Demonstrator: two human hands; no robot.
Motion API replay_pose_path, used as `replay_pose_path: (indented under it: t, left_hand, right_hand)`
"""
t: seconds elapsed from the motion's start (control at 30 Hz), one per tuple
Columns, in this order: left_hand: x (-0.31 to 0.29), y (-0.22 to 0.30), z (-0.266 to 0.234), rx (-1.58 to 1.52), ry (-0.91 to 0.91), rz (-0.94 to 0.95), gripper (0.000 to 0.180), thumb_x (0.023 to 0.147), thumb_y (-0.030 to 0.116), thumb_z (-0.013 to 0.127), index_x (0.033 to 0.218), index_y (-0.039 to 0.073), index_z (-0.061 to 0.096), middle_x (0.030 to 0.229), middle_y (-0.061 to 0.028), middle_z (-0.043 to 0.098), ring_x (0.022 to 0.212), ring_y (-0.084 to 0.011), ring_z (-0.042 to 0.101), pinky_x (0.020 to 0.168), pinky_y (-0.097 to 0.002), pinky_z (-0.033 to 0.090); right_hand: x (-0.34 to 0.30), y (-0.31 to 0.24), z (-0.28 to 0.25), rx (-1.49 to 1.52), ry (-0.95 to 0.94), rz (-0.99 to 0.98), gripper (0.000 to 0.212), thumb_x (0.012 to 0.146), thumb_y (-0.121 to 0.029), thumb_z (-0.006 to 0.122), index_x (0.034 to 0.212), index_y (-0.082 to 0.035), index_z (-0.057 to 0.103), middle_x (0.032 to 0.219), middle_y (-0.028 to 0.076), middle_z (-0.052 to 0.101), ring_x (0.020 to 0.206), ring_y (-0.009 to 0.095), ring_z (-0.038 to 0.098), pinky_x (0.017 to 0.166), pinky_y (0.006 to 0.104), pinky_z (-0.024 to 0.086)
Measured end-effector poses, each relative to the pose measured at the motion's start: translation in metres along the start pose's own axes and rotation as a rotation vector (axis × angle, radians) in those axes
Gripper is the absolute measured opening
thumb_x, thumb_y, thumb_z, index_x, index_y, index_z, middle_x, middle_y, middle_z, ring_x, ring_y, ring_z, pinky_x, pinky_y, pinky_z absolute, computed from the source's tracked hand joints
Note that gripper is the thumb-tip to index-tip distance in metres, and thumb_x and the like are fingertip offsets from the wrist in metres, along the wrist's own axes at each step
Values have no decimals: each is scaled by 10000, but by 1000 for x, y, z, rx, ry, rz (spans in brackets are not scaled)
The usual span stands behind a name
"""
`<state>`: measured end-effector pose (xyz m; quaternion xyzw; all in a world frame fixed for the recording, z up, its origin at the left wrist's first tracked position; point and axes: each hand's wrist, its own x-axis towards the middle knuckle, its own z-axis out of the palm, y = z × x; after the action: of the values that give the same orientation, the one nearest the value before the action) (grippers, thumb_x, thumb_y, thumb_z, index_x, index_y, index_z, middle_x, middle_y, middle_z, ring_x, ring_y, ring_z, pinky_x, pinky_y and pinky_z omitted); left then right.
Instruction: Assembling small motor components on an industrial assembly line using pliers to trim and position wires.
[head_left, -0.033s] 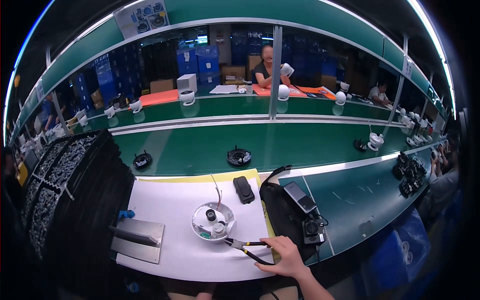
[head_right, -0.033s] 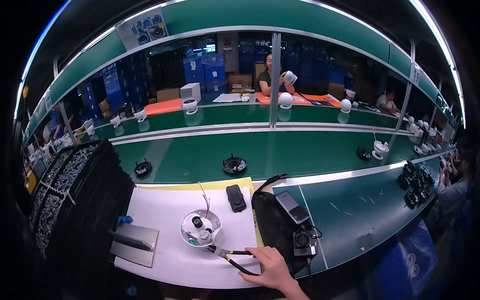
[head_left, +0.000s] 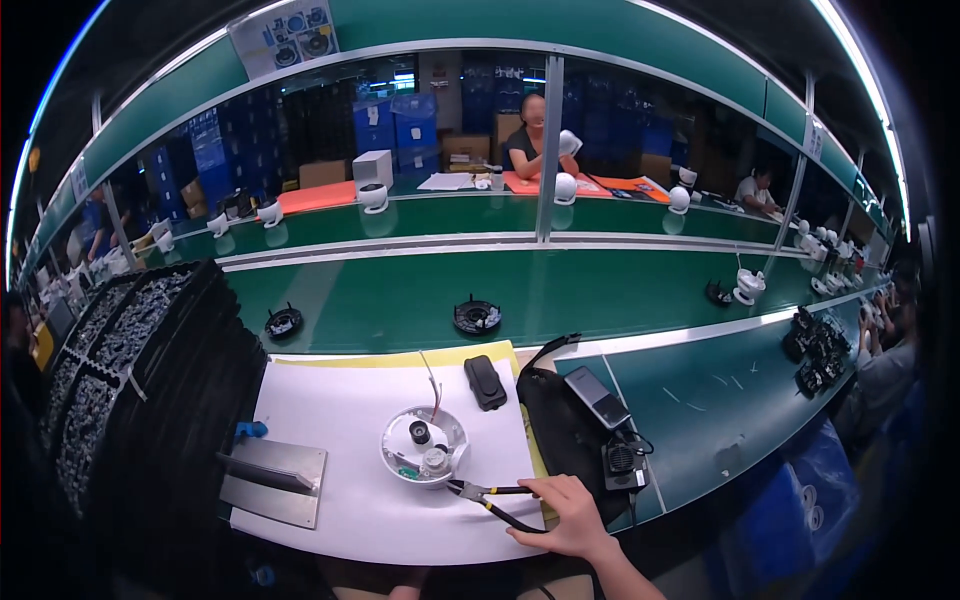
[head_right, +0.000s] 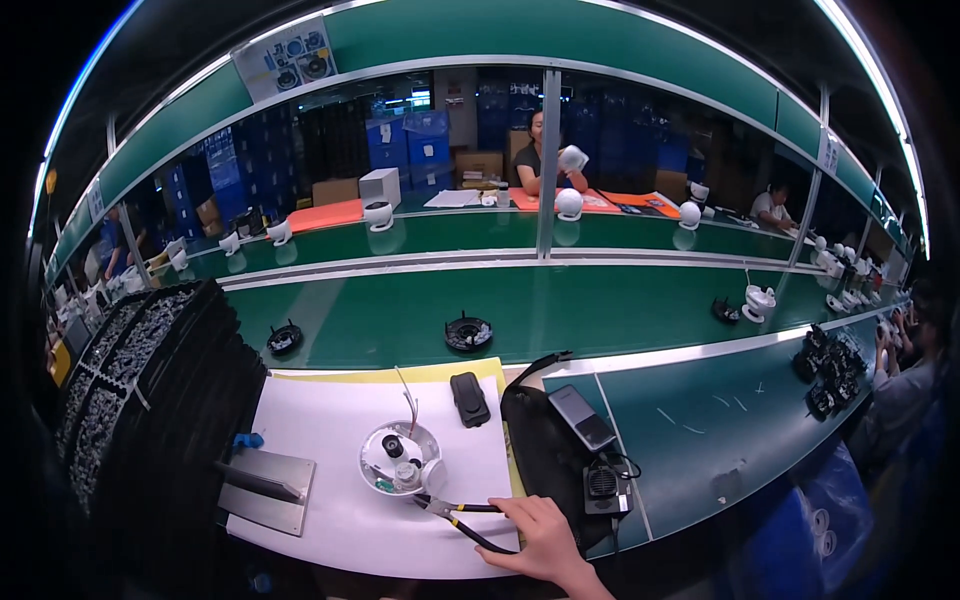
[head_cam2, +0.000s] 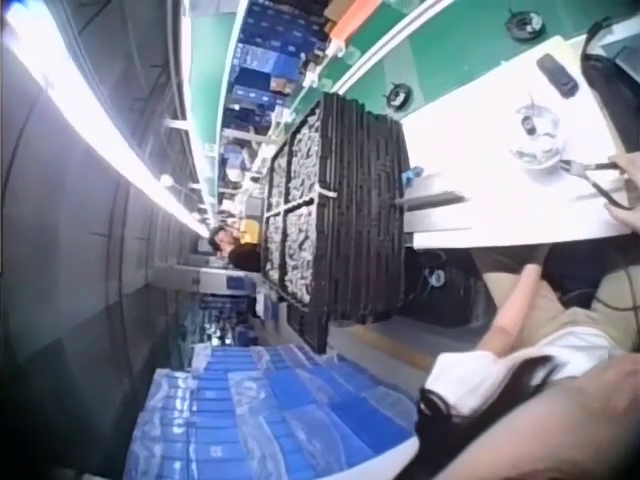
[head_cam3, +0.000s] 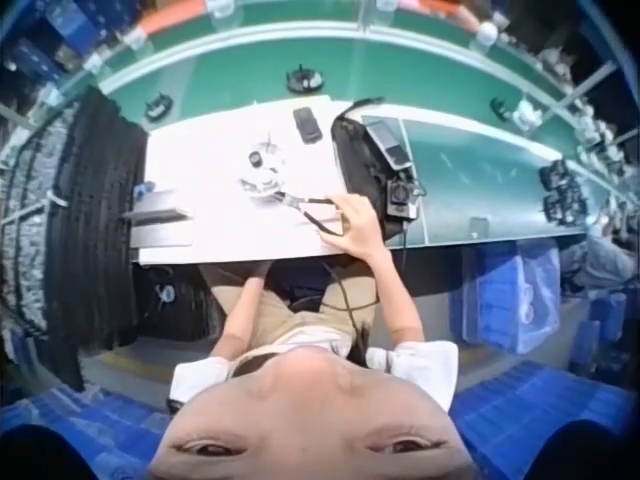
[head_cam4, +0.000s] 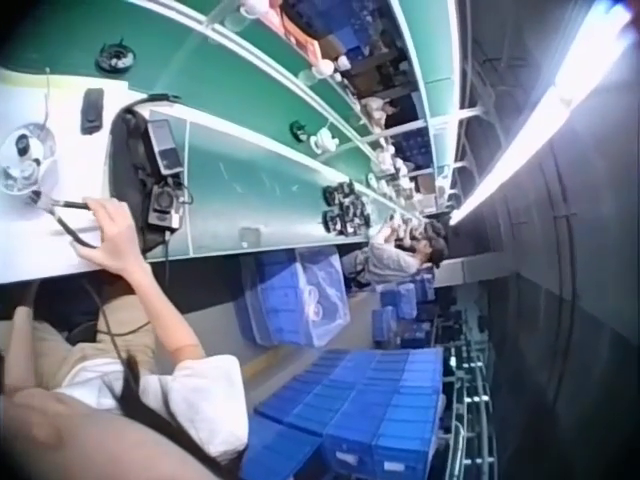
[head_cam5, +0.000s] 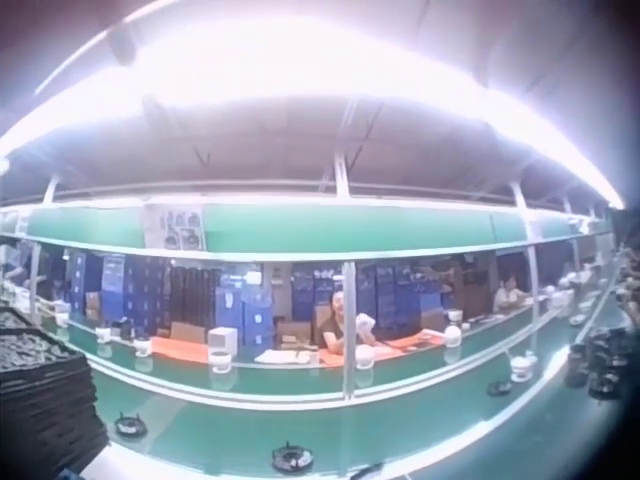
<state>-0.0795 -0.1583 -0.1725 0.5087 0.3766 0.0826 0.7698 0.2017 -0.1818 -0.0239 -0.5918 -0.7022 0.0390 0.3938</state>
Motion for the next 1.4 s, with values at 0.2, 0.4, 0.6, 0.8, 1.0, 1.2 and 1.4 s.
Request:
replay_pose_path:
  t: [0.2,0.4,0.6,0.8,1.0,1.2,1.4]
  left_hand:
    - [-34,78,3,-35,-280,17,319,929,258,507,1035,-25,606,884,-93,671,722,-152,641,635,-245,504]
    - [-40,101,-24,-286,330,338,467,965,338,346,1297,17,281,1015,-246,592,727,-301,644,576,-317,504]
    - [29,157,-42,-514,77,218,484,971,389,321,1339,136,134,1203,-283,491,982,-364,603,791,-384,533]
    - [40,172,-37,-502,73,287,462,975,278,357,1357,123,148,1227,-243,472,1053,-356,564,882,-428,505]
    - [54,213,-56,-382,130,487,450,965,263,379,1327,11,291,1252,-204,475,1119,-322,526,952,-429,451]
    - [147,298,-110,-586,85,507,504,959,298,401,1294,-52,262,1162,-238,461,1031,-288,554,880,-314,499]
    - [241,340,-157,-498,247,631,475,962,289,383,1304,-8,240,1210,-236,425,1012,-316,560,849,-333,506]
  right_hand:
    - [2,-12,-6,6,107,11,566,564,-255,801,1035,-5,611,937,100,622,827,212,601,789,306,444]
    - [3,-15,38,537,212,215,605,630,-164,759,1141,57,522,990,126,598,898,194,595,852,288,444]
    - [-5,14,72,950,304,462,475,779,-112,689,1161,69,473,1004,105,589,912,140,572,827,260,436]
    - [-5,9,62,1009,284,480,428,802,-111,602,1163,68,457,987,95,560,897,139,548,860,270,419]
    - [-3,8,67,900,252,469,425,796,-114,611,1157,60,469,979,94,567,892,145,557,848,275,422]
    - [-3,11,65,702,223,451,471,768,-134,657,1159,55,476,964,102,598,869,158,579,832,281,436]
    - [2,-1,57,538,232,406,523,709,-190,729,1122,45,512,886,97,612,794,160,588,739,278,461]
